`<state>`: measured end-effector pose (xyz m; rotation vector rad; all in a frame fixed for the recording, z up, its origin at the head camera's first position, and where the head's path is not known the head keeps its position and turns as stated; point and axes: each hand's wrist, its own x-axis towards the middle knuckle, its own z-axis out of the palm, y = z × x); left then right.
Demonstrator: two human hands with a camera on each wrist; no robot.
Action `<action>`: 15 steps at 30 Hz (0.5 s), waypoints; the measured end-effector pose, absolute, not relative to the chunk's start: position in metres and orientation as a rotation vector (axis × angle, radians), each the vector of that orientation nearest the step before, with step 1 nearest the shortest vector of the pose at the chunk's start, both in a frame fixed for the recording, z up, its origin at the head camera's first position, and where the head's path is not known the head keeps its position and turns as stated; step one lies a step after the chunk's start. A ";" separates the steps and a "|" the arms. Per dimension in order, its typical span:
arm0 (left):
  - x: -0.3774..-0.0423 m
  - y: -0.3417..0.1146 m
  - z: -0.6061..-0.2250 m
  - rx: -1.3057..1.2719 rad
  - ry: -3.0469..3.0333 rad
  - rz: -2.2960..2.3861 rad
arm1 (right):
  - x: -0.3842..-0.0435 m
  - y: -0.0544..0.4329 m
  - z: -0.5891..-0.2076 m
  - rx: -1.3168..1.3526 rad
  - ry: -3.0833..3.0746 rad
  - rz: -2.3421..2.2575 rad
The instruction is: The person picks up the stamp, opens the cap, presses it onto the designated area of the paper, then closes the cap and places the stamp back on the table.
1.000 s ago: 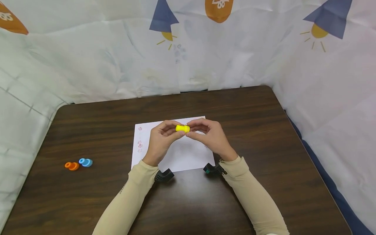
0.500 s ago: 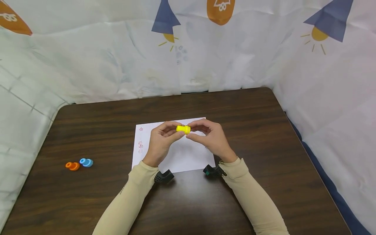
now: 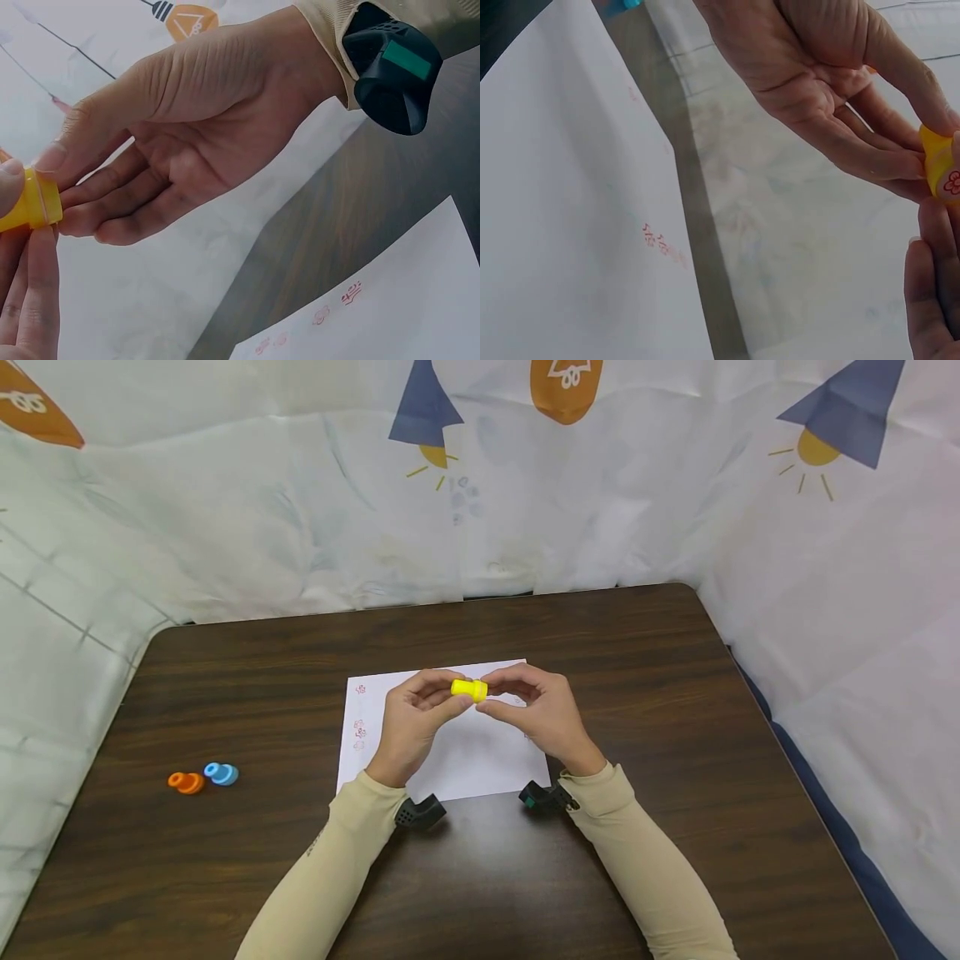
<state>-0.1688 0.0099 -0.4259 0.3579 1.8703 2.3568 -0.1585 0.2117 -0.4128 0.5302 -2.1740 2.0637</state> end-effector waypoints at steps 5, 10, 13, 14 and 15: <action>-0.168 0.009 -0.424 0.363 1.878 2.363 | -0.158 0.209 -0.414 0.528 -2.177 2.004; -0.169 0.008 -0.423 0.361 1.900 2.374 | -0.161 0.207 -0.414 0.549 -2.174 1.940; -0.169 0.008 -0.423 0.347 1.889 2.389 | -0.161 0.206 -0.413 0.548 -2.166 1.927; -0.169 0.009 -0.423 0.345 1.882 2.394 | -0.161 0.206 -0.413 0.543 -2.162 1.926; -0.169 0.009 -0.423 0.343 1.878 2.398 | -0.161 0.206 -0.412 0.540 -2.158 1.923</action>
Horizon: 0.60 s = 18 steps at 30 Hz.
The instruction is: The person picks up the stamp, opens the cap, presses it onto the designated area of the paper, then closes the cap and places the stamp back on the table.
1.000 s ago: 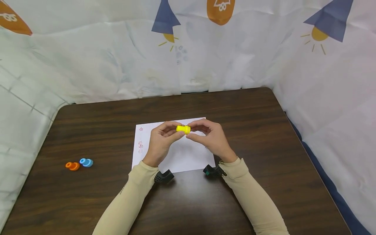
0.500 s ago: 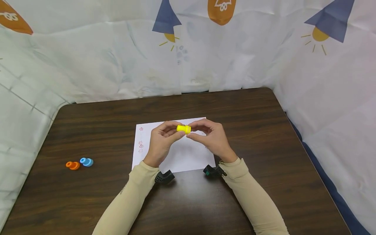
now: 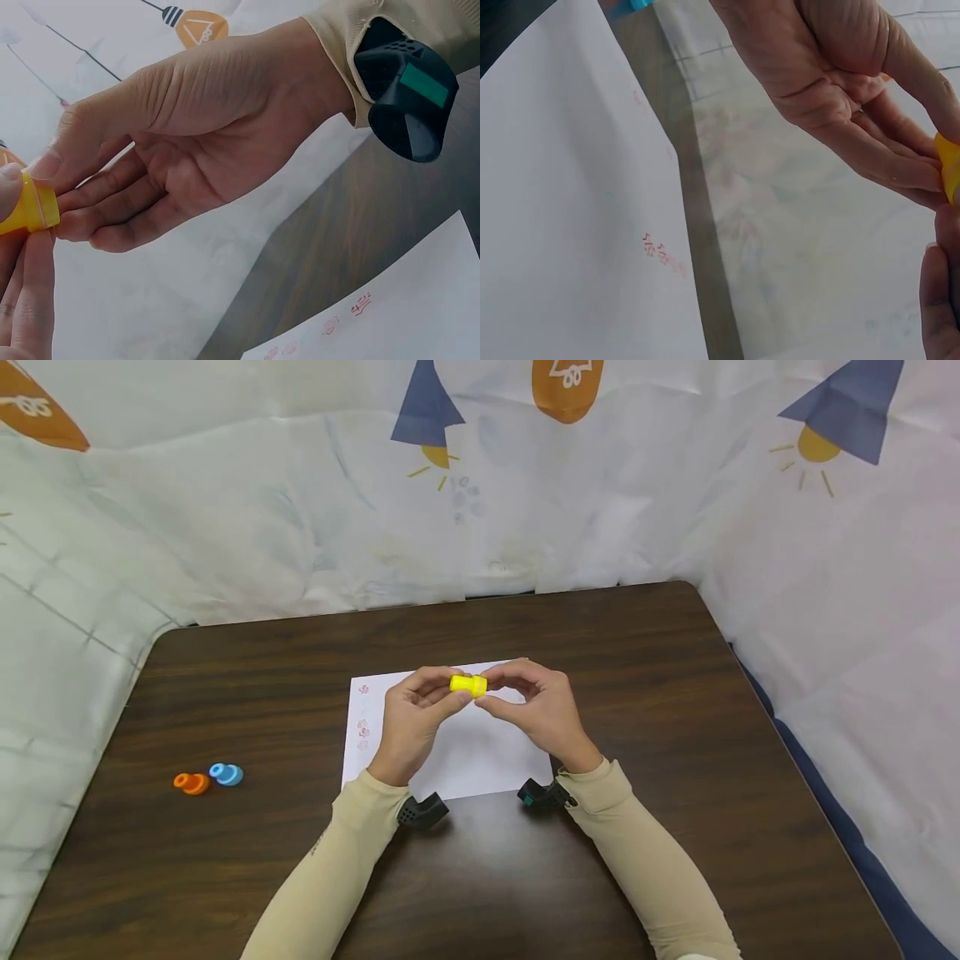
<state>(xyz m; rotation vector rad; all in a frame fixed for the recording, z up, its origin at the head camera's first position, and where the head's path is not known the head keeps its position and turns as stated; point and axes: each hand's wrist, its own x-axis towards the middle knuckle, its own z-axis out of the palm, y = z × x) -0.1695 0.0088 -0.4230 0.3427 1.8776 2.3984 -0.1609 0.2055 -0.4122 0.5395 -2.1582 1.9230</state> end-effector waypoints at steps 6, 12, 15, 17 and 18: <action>-0.169 0.011 -0.421 0.344 1.856 2.405 | -0.157 0.206 -0.411 0.516 -2.137 1.912; -0.166 0.007 -0.422 0.335 1.868 2.386 | -0.153 0.202 -0.413 0.504 -2.123 1.927; -0.165 0.005 -0.421 0.336 1.874 2.374 | -0.151 0.200 -0.414 0.501 -2.124 1.920; -0.164 0.004 -0.421 0.335 1.878 2.375 | -0.150 0.199 -0.414 0.507 -2.121 1.917; -0.163 0.003 -0.420 0.335 1.879 2.380 | -0.150 0.199 -0.414 0.514 -2.116 1.918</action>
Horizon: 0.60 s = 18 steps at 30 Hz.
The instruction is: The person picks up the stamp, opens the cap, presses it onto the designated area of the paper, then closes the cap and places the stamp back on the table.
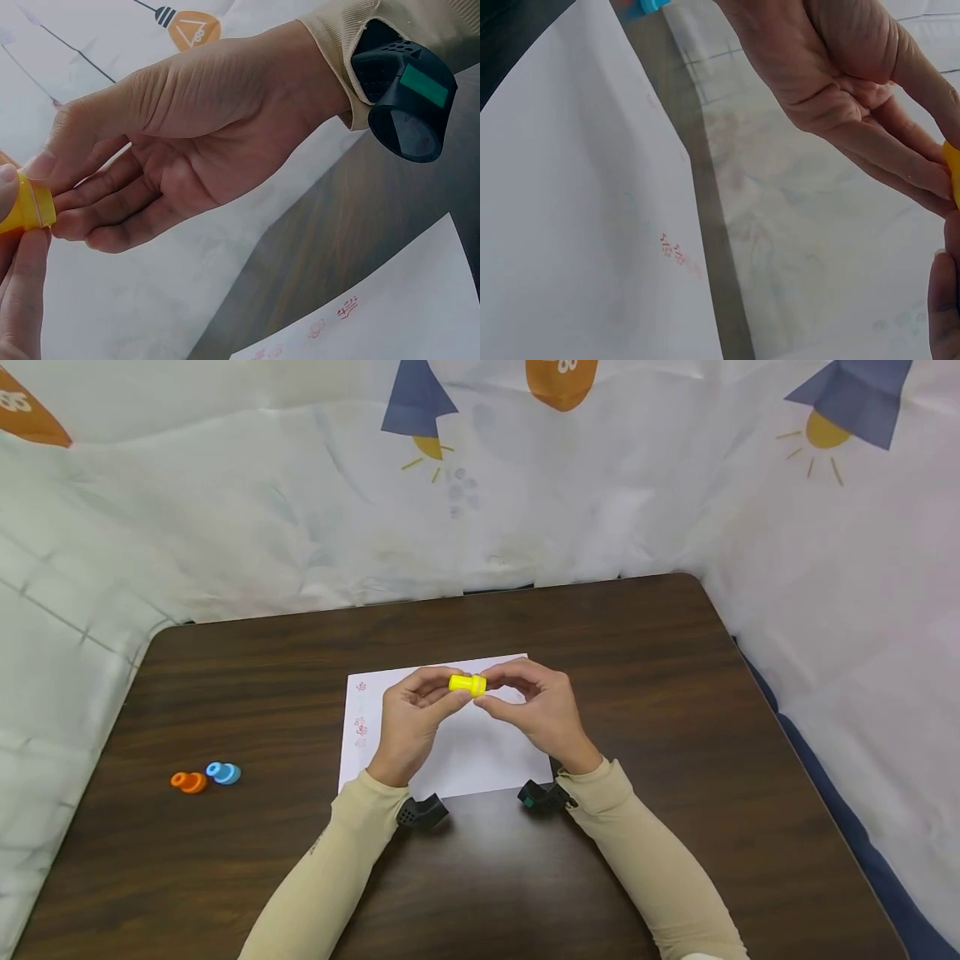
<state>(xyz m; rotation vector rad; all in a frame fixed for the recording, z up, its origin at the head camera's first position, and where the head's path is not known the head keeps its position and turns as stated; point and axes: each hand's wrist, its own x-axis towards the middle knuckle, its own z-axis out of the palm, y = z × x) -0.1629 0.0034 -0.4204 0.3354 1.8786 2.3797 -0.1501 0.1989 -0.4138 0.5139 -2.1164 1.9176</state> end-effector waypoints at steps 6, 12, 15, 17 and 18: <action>-0.162 0.003 -0.418 0.347 1.878 2.400 | -0.151 0.200 -0.412 0.579 -2.085 1.925; -0.162 0.003 -0.419 0.357 1.853 2.404 | -0.150 0.201 -0.411 0.579 -2.095 1.929; -0.162 0.004 -0.419 0.357 1.841 2.410 | -0.149 0.202 -0.410 0.569 -2.103 1.932; -0.161 0.004 -0.419 0.359 1.841 2.411 | -0.149 0.202 -0.410 0.564 -2.109 1.926; -0.161 0.004 -0.419 0.360 1.840 2.413 | -0.149 0.203 -0.409 0.562 -2.111 1.925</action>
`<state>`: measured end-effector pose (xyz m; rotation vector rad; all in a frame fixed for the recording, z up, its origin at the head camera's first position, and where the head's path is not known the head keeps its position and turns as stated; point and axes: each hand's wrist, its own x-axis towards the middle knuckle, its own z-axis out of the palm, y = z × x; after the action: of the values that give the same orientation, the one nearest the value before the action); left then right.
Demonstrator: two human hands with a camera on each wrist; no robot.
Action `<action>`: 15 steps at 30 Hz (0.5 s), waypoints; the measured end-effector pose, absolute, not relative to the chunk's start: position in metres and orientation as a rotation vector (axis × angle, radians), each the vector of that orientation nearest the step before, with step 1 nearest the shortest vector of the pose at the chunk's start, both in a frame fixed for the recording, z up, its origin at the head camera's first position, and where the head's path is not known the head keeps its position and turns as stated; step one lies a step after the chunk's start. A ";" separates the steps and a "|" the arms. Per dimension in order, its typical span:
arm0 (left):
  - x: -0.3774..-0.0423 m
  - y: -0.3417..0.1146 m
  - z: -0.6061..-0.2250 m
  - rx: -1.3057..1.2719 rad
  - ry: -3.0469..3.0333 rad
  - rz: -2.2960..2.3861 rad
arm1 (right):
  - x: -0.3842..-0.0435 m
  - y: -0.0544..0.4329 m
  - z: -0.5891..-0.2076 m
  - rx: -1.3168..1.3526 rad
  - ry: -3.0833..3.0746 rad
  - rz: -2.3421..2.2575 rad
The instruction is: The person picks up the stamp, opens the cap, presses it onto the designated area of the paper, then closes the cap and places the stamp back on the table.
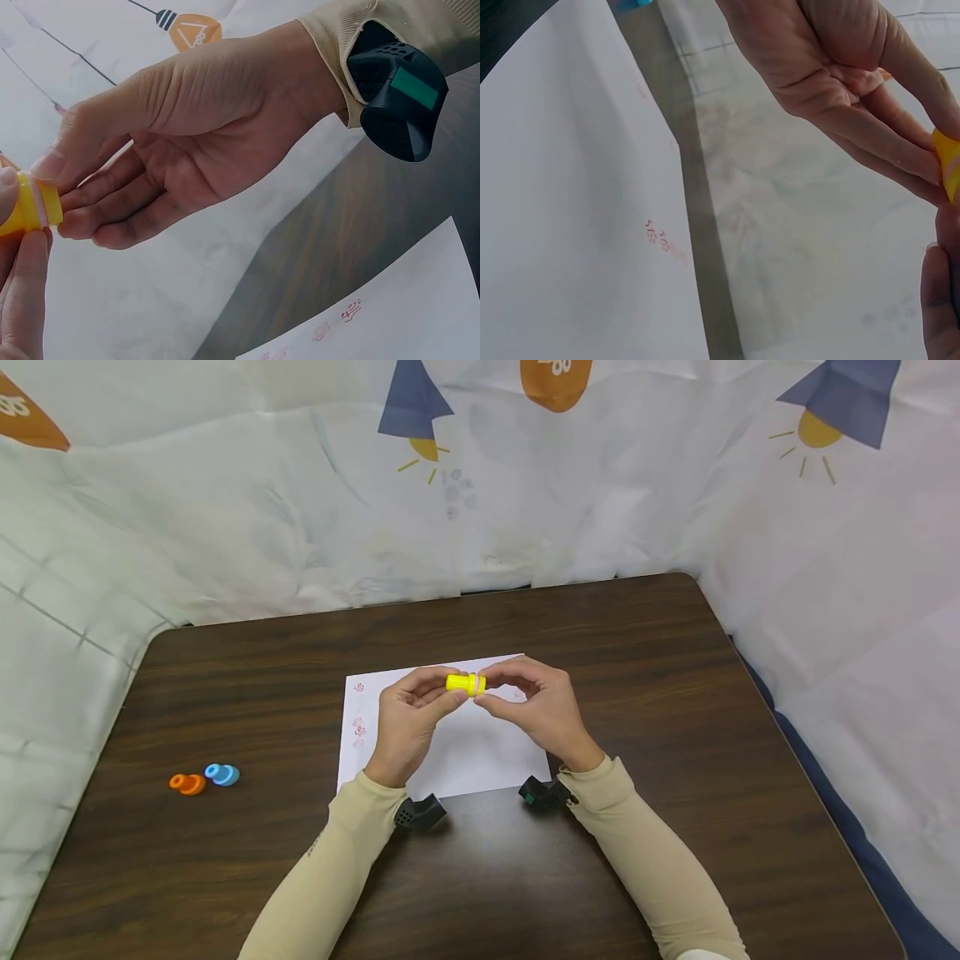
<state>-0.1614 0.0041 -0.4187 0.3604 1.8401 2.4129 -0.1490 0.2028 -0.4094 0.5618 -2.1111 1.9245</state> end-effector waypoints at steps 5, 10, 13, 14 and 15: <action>-0.161 0.005 -0.418 0.365 1.852 2.418 | -0.150 0.207 -0.408 0.555 -2.128 1.899; -0.160 0.005 -0.416 0.372 1.842 2.438 | -0.151 0.215 -0.404 0.518 -2.131 1.889; -0.161 0.005 -0.416 0.372 1.830 2.441 | -0.151 0.221 -0.400 0.500 -2.121 1.886; -0.161 0.005 -0.416 0.370 1.830 2.439 | -0.152 0.223 -0.399 0.500 -2.114 1.882; -0.161 0.005 -0.417 0.370 1.834 2.432 | -0.152 0.225 -0.398 0.499 -2.108 1.877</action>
<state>-0.1614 0.0046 -0.4166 0.3700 1.8340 2.4318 -0.1521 0.2252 -0.3979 0.4990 -2.1081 1.8770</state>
